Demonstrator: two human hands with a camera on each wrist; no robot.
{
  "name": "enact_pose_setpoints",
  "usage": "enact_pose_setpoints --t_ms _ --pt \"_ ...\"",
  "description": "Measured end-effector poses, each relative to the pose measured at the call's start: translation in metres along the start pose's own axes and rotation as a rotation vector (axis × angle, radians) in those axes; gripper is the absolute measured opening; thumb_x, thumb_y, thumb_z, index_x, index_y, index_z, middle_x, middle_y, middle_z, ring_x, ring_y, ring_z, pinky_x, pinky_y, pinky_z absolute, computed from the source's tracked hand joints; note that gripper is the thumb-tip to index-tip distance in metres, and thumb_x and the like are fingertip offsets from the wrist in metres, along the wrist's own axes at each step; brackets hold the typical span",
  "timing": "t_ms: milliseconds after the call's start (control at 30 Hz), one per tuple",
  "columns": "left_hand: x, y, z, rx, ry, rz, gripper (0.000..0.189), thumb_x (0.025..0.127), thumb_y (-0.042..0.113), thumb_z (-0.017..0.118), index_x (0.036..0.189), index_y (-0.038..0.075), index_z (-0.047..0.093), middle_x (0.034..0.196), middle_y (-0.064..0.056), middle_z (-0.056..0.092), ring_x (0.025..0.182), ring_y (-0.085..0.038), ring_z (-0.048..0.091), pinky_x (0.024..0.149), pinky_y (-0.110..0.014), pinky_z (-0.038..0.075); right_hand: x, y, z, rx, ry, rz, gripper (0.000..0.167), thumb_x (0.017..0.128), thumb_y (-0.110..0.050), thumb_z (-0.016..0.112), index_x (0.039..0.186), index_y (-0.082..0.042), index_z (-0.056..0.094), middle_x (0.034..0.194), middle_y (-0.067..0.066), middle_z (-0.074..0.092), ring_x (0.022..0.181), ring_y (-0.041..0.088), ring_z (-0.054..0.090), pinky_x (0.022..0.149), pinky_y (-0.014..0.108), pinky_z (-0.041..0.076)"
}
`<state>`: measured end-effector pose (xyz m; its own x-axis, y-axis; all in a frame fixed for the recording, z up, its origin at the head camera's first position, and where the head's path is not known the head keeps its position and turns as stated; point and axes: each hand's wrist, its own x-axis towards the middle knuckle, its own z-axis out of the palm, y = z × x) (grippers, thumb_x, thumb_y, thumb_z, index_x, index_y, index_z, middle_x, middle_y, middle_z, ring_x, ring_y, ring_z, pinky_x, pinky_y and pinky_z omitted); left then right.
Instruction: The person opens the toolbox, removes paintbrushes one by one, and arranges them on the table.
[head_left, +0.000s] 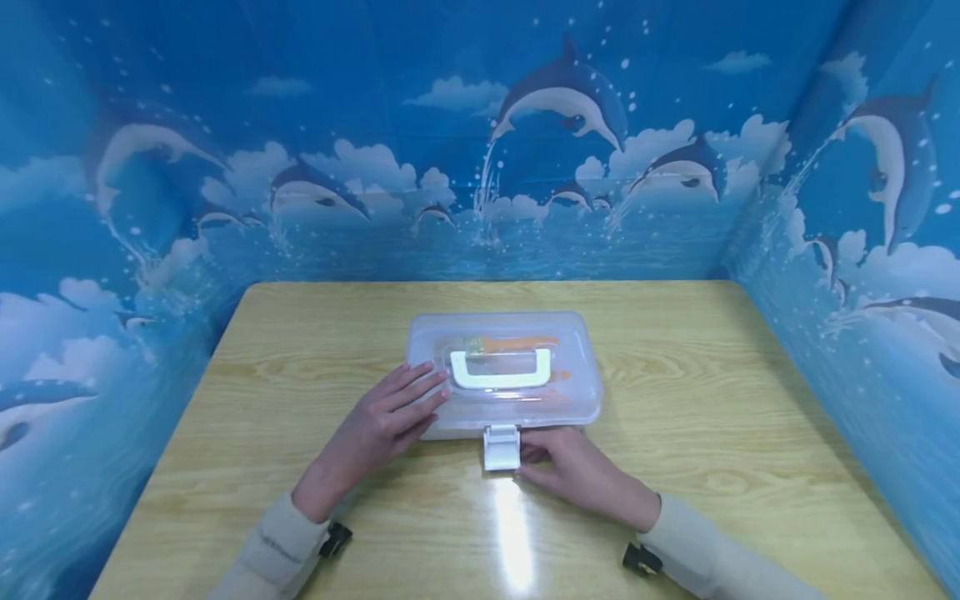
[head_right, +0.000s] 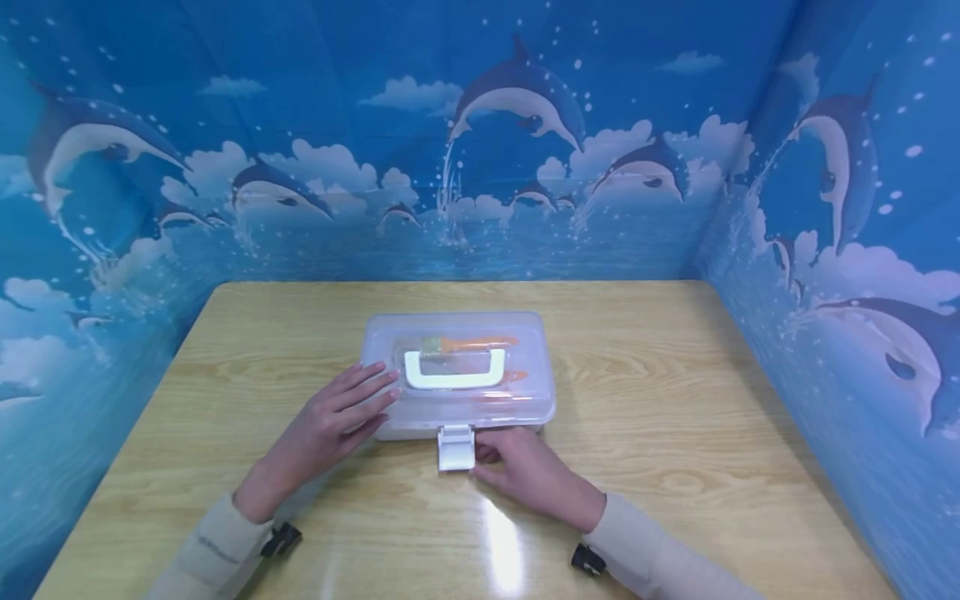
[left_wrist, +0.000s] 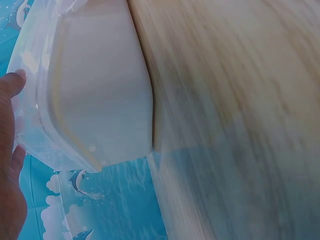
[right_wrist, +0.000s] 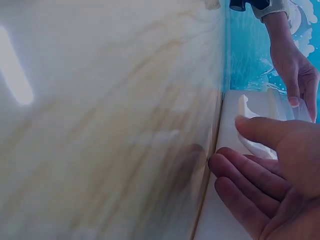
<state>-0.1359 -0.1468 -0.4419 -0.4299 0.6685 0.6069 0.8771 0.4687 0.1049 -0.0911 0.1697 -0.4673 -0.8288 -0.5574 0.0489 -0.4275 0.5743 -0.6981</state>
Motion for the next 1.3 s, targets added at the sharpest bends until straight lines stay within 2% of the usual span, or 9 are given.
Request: enact_pose_setpoints --t_ms 233,367,467,633,700,833,1033,1167,1300 --pt "0.000 0.000 0.000 0.000 0.002 0.006 0.046 0.092 0.017 0.072 0.137 0.008 0.065 0.146 -0.010 0.059 0.138 -0.031 0.053 0.117 -0.053 0.042 0.000 0.000 -0.003 -0.064 0.021 -0.039 0.033 0.086 -0.003 0.078 0.119 -0.005 0.072 0.106 0.004 0.077 0.093 0.013 0.074 0.085 0.026 0.062" --pt "0.000 0.000 0.000 0.005 0.001 0.011 0.045 0.093 0.018 0.071 0.137 0.009 0.064 0.146 -0.010 0.060 0.137 -0.031 0.053 0.117 -0.053 0.042 -0.003 -0.002 -0.010 -0.165 0.034 -0.067 0.040 0.087 -0.006 0.077 0.126 -0.011 0.070 0.115 -0.001 0.075 0.103 0.014 0.072 0.096 0.035 0.060" --pt "0.000 -0.001 0.000 0.006 -0.001 0.010 0.044 0.095 0.019 0.070 0.137 0.009 0.064 0.146 -0.010 0.059 0.138 -0.031 0.053 0.117 -0.053 0.042 -0.007 -0.006 -0.016 -0.259 0.027 -0.083 0.047 0.087 -0.008 0.077 0.132 -0.011 0.066 0.124 0.002 0.073 0.113 0.020 0.069 0.101 0.041 0.057" --pt "0.000 -0.001 0.000 0.008 -0.003 0.007 0.046 0.093 0.017 0.072 0.138 0.009 0.064 0.146 -0.010 0.059 0.138 -0.031 0.053 0.118 -0.052 0.040 -0.015 -0.015 -0.025 -0.333 0.006 -0.138 0.056 0.086 -0.010 0.078 0.140 -0.011 0.061 0.133 0.007 0.069 0.117 0.024 0.068 0.099 0.042 0.058" --pt "0.000 -0.001 0.000 0.010 -0.001 0.009 0.044 0.095 0.019 0.070 0.137 0.009 0.064 0.146 -0.010 0.060 0.137 -0.031 0.053 0.117 -0.052 0.042 -0.018 -0.018 -0.029 -0.345 0.007 -0.188 0.057 0.086 -0.010 0.078 0.140 -0.010 0.061 0.133 0.008 0.068 0.117 0.024 0.068 0.099 0.041 0.058" --pt "-0.001 -0.002 0.001 0.008 0.003 0.010 0.037 0.102 0.024 0.062 0.137 0.009 0.065 0.145 -0.010 0.060 0.137 -0.032 0.053 0.114 -0.055 0.044 -0.021 -0.022 -0.036 -0.356 0.050 -0.306 0.055 0.085 -0.009 0.079 0.137 -0.006 0.061 0.131 0.009 0.069 0.118 0.024 0.067 0.099 0.041 0.059" --pt "-0.001 -0.002 0.001 0.002 0.015 0.008 0.036 0.105 0.025 0.058 0.136 0.008 0.065 0.144 -0.011 0.061 0.136 -0.032 0.054 0.114 -0.055 0.044 -0.021 -0.025 -0.049 -0.363 0.188 -0.456 0.055 0.083 -0.010 0.079 0.135 -0.004 0.062 0.131 0.006 0.068 0.119 0.023 0.066 0.102 0.034 0.056" --pt "-0.002 -0.001 0.002 0.004 0.015 0.004 0.038 0.101 0.022 0.064 0.136 0.009 0.065 0.145 -0.011 0.061 0.137 -0.031 0.053 0.115 -0.054 0.043 -0.019 -0.023 -0.057 -0.383 0.254 -0.505 0.057 0.083 -0.011 0.078 0.137 -0.002 0.060 0.134 0.009 0.066 0.122 0.027 0.063 0.114 0.027 0.045" --pt "-0.003 0.000 0.001 0.009 0.001 -0.008 0.043 0.095 0.019 0.070 0.137 0.009 0.064 0.146 -0.010 0.060 0.138 -0.031 0.052 0.119 -0.051 0.039 -0.016 -0.018 -0.063 -0.406 0.293 -0.523 0.060 0.083 -0.010 0.077 0.139 0.001 0.058 0.138 0.014 0.063 0.128 0.033 0.058 0.123 0.027 0.033"
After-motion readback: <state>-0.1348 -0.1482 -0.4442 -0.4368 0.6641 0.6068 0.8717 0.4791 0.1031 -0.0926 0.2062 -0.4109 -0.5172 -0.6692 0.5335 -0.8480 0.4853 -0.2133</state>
